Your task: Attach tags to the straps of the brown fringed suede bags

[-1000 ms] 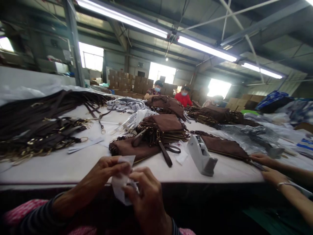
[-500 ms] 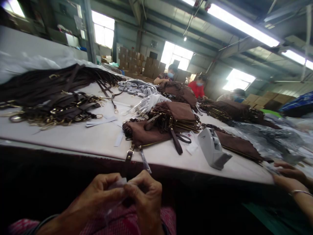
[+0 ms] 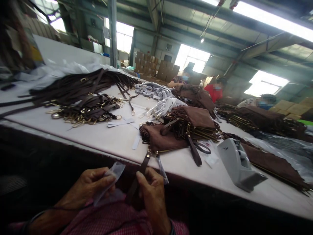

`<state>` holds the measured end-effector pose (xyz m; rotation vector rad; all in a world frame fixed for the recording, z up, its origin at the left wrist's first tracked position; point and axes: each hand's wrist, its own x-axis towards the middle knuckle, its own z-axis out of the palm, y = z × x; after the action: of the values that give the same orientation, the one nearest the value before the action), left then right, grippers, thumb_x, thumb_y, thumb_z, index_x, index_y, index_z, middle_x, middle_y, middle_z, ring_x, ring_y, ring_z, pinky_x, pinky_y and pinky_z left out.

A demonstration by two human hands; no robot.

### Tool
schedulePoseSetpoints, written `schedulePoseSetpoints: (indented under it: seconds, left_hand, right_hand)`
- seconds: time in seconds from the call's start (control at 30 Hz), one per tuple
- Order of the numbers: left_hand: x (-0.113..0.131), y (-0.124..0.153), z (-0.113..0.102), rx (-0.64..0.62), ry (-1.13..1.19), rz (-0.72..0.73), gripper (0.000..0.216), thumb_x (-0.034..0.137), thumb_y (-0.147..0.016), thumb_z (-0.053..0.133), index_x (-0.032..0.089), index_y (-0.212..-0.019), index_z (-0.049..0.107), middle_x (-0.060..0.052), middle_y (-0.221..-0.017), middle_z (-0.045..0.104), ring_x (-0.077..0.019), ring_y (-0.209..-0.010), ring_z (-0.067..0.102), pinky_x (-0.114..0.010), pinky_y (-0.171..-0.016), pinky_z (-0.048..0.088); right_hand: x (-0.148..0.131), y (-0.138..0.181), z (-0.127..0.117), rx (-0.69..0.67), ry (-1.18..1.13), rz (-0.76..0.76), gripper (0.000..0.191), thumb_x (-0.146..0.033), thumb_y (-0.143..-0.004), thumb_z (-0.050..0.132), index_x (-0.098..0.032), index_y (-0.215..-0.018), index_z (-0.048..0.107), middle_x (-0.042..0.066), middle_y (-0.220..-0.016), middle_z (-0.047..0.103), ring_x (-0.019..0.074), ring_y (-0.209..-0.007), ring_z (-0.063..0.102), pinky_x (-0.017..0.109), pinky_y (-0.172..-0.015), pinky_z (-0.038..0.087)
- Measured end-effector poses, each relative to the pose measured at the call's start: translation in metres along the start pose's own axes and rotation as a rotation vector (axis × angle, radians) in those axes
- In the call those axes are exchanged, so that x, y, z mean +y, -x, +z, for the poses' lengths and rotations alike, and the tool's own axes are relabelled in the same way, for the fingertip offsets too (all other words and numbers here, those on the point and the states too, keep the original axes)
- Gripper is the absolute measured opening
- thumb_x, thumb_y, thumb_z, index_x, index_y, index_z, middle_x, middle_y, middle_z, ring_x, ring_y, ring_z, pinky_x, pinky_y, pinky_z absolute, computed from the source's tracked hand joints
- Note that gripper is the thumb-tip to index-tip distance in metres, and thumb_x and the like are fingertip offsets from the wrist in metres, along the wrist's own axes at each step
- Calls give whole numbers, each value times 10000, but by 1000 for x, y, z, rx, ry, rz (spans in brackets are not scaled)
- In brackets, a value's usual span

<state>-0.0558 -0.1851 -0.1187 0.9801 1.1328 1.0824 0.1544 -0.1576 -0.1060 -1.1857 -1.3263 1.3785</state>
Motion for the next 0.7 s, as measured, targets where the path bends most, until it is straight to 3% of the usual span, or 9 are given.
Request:
schedulePoseSetpoints:
  seconds: [0.23,0.4,0.7]
  left_hand:
    - [1,-7,-9,-69,-137,141,329,447,-772,768,126,-723,717,9,-663,568,-116,-652,459,-222,-618,365]
    - [-5,-3,-7,-81,-213,183,314,435,-795,750,136,-706,714,11,-678,550,-124,-674,453,-234,-625,348]
    - [-11,10,-13,-85,-9,-35,347,430,-681,832,109,-729,708,18,-625,541,-103,-590,412,-236,-566,309]
  right_hand:
    - [-55,-17,-2,-111,-199,-69,285,-462,-940,589,-187,-996,535,-15,-667,622,62,-417,450,162,-378,280]
    - [-50,-18,15,-209,-388,-16,356,-243,-821,745,-188,-1120,560,-25,-721,622,60,-534,494,148,-474,347]
    - [-35,-20,25,-26,-267,-151,336,-250,-814,747,-200,-1068,533,-39,-723,625,79,-564,482,184,-512,378]
